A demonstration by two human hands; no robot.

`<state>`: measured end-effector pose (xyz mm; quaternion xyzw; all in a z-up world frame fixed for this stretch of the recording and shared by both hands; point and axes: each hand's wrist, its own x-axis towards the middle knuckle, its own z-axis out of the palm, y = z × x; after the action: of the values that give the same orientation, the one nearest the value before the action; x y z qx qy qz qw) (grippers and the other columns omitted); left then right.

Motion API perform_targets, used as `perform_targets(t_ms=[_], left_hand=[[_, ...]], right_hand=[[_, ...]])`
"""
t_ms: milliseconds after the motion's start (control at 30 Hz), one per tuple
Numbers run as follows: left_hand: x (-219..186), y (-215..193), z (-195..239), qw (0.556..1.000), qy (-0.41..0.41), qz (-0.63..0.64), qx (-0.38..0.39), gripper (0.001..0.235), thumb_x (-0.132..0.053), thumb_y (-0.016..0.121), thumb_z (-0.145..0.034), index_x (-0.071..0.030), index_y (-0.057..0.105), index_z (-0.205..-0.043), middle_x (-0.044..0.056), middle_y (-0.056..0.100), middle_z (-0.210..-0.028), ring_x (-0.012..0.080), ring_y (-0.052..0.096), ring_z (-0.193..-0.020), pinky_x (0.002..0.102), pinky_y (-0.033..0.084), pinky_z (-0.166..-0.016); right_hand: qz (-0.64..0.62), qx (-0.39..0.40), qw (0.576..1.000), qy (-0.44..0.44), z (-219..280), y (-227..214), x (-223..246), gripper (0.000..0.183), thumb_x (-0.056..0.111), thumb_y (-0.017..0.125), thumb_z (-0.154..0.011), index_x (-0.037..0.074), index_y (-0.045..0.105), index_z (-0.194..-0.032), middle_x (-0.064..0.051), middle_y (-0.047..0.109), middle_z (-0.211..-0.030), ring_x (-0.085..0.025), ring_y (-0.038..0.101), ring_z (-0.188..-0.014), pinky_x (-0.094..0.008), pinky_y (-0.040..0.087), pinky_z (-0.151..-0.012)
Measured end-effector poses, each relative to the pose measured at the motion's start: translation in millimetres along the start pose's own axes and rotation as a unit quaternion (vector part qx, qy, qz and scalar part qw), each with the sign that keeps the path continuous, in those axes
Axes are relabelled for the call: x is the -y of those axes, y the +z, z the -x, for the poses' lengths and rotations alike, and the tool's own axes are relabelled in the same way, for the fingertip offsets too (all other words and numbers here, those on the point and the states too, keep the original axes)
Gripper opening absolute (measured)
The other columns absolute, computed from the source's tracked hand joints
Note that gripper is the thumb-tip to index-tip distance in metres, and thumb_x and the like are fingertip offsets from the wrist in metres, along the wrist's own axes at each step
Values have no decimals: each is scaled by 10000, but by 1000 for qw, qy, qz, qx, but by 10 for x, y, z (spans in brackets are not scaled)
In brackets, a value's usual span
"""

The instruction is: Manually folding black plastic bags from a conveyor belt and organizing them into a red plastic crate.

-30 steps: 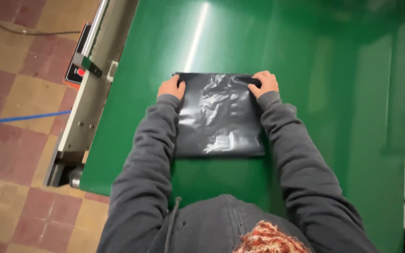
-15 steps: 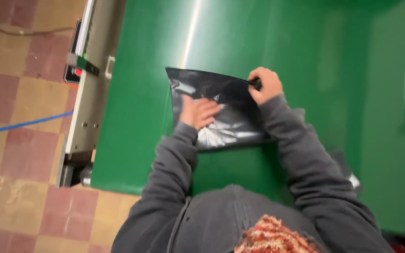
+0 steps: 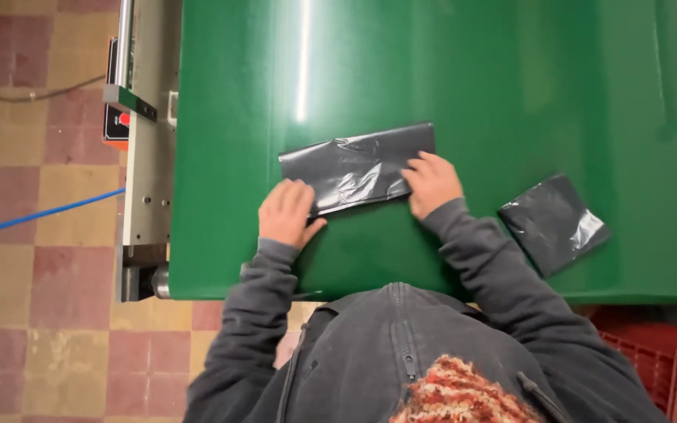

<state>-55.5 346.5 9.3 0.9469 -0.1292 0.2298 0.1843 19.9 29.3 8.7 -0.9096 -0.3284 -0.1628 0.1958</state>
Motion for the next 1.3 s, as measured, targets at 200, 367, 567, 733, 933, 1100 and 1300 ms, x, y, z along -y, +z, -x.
perform_targets(t_ms=[200, 367, 567, 733, 933, 1100, 1300], left_hand=[[-171, 205, -72, 918, 92, -2, 385, 230, -324, 676, -967, -225, 696, -1174, 23, 703, -1037, 279, 680, -1003, 429, 539, -825], [-191, 998, -465, 838, 47, 350, 416, 347, -449, 566, -954, -166, 755, -1023, 80, 737, -879, 285, 727, -801, 376, 556, -741], [76, 1680, -775, 754, -272, 432, 414, 590, -614, 500, -954, -78, 747, -946, 62, 767, -873, 213, 750, -808, 362, 546, -750], [-333, 1520, -767, 914, -176, 242, 275, 551, -610, 661, -901, -65, 665, -983, 81, 709, -861, 294, 691, -833, 438, 535, -769], [-1187, 1139, -771, 989, -67, 9, 129, 375, -382, 760, -881, -67, 589, -990, 122, 620, -999, 367, 624, -933, 475, 515, -705], [-2234, 950, -929, 954, 155, 255, 40, 287, -224, 777, -888, -63, 569, -1003, 140, 596, -1052, 367, 623, -944, 416, 540, -775], [-3233, 1947, -1178, 920, -60, 318, 219, 390, -376, 734, -945, -74, 530, -1085, 136, 646, -950, 379, 664, -879, 470, 535, -718]], right_hand=[[-170, 71, 979, -89, 53, 421, 657, 674, 18, 653, -695, -66, 538, -1354, -266, 531, -1407, -453, 435, -1398, -565, 356, -1160], [-358, 71, 929, -56, 1009, 706, 450, 496, -25, 596, -833, 83, 621, -1316, -170, 673, -1324, -357, 584, -1363, -482, 447, -1158], [-518, 20, 707, 480, 987, 814, 62, 301, 95, 530, -1111, 15, 602, -1391, -213, 632, -1044, -427, 503, -907, -606, 382, -907], [-742, -114, 399, 526, 921, 1030, -144, 323, 136, 528, -988, 43, 552, -1296, -45, 743, -1093, -201, 715, -1012, -363, 609, -888], [-691, -90, 496, 517, 1604, 1290, -358, 350, 239, 621, -1123, -52, 468, -1243, -116, 520, -940, -233, 487, -697, -406, 397, -543], [-398, -386, 769, 320, 1712, -189, -442, 470, 190, 539, -1102, 15, 392, -1512, -87, 529, -1393, -188, 518, -1283, -309, 436, -1140], [-229, -434, 770, 408, 2137, -941, -1021, 612, 78, 752, -1019, 14, 406, -1520, -127, 514, -1421, -230, 543, -1255, -357, 473, -1142]])
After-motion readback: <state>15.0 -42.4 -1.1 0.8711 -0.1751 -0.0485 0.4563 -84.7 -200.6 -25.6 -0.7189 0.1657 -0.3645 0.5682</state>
